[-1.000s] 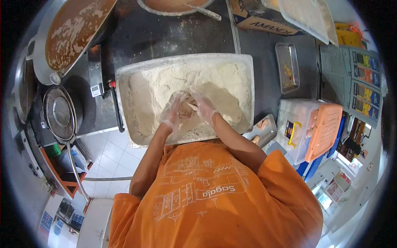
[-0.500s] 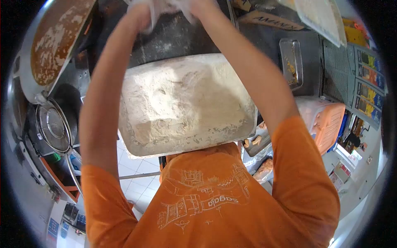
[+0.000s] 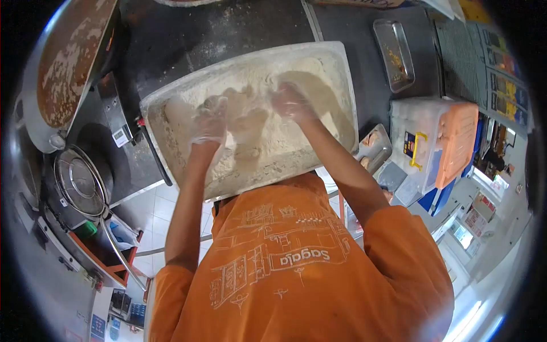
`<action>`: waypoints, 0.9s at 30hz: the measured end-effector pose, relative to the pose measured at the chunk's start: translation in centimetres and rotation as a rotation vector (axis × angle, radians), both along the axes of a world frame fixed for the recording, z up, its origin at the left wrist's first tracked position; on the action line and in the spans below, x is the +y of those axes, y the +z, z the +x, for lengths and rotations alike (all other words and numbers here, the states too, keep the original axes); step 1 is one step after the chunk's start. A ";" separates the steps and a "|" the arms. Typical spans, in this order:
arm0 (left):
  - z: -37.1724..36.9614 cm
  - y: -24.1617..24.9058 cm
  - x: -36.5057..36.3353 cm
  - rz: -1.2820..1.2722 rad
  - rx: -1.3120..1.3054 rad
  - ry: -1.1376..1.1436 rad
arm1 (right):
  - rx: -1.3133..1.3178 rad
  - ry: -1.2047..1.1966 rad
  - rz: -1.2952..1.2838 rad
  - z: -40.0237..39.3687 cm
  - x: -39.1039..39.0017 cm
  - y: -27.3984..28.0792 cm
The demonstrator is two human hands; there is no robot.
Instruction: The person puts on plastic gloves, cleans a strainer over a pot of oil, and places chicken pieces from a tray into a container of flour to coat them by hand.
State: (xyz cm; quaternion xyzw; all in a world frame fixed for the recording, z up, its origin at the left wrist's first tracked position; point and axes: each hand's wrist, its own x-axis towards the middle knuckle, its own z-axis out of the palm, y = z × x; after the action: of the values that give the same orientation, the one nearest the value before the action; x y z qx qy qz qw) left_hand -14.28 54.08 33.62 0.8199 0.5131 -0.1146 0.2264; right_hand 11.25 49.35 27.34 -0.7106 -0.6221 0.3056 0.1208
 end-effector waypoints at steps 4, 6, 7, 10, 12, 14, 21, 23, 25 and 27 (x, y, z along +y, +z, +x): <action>2.4 0.9 -2.0 0.296 0.087 -0.376 | -0.023 -0.153 0.323 -4.5 0.8 4.5; 1.1 3.2 -3.1 0.036 0.072 -0.404 | -0.171 0.498 0.005 -4.7 -1.7 5.0; 0.4 4.3 -3.6 -0.222 0.067 -0.425 | -0.174 0.496 0.011 -4.2 -2.4 5.8; -2.0 5.3 -6.6 -0.207 0.070 -0.365 | 0.127 0.463 -0.287 -4.6 -4.6 9.2; -2.4 1.6 -10.0 -0.129 0.101 -0.378 | -0.039 0.359 -0.289 -5.8 -6.9 8.4; -0.9 1.7 -10.2 -0.040 0.127 -0.383 | -0.035 0.324 -0.286 -8.5 -7.2 5.7; -2.6 3.2 -9.2 -0.432 -0.375 0.302 | 0.951 -0.740 -0.594 -9.3 -6.6 12.9; -2.6 2.5 -8.5 -0.010 -0.248 -0.094 | 0.886 -0.757 -0.593 -8.8 -5.2 13.8; -1.1 2.8 -7.6 -0.647 -0.212 0.210 | 0.822 -0.801 -0.603 -9.3 -6.6 7.5; -1.2 4.3 -8.0 -0.503 -0.280 0.099 | 0.823 -0.718 -0.537 -8.5 -9.4 -4.9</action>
State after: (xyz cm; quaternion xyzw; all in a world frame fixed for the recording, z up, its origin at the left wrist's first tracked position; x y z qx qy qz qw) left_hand -15.52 46.04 37.92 0.7197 0.4717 -0.1128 0.4967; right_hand 2.72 39.94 22.49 -0.7052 -0.1470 0.6416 0.2636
